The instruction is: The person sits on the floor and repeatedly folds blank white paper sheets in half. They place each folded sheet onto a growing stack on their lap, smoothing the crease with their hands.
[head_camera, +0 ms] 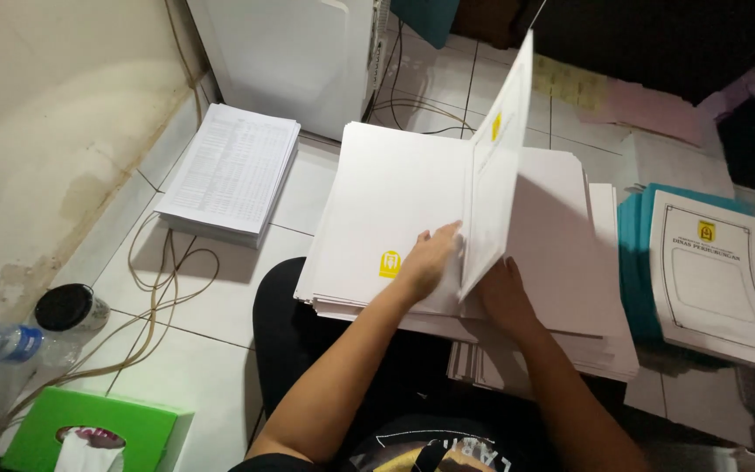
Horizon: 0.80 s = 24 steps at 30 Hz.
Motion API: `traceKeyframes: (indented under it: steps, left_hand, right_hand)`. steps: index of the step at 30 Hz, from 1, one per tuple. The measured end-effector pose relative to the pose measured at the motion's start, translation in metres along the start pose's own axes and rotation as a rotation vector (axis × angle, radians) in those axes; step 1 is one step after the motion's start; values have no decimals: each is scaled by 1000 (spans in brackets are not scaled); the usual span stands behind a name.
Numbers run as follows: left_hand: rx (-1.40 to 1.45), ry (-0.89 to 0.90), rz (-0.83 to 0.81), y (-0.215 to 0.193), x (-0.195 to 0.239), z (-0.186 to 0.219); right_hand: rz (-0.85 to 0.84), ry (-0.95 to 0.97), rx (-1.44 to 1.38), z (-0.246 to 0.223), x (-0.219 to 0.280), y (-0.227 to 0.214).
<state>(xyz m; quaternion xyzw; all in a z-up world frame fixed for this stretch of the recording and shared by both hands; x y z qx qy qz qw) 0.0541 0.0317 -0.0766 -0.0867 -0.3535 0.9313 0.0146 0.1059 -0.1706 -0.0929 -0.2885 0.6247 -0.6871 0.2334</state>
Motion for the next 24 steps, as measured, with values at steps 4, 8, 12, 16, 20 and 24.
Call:
traceKeyframes:
  steps: [4,8,12,16,20,24]
  left_hand:
    - [1233,-99,420,-39,23,-57]
    - [841,37,857,-191,104,49]
    - [413,51,921,-188,90,93]
    - [-171,104,569,-81,19,47]
    - [-532,-93,152,-18,-4,7]
    - [-468,-201,42,-25,-1,23]
  right_hand:
    - [-74,55,-233,-62,19,-85]
    - [-149,159,-273,-65,21,-92]
    - [-117,148,-228,-63,21,-83]
    - [-92,113,-143,-65,20,-83]
    - [-167,83,-141,-70,20,-103]
    - [-272,17,-130,-43,-9,-81]
Point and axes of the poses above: each hand's wrist, its own x-axis away from the middle knuckle, its own y-axis out of the palm, z = x × y, the point moved 1 cm from there along -x, towards the middle knuckle
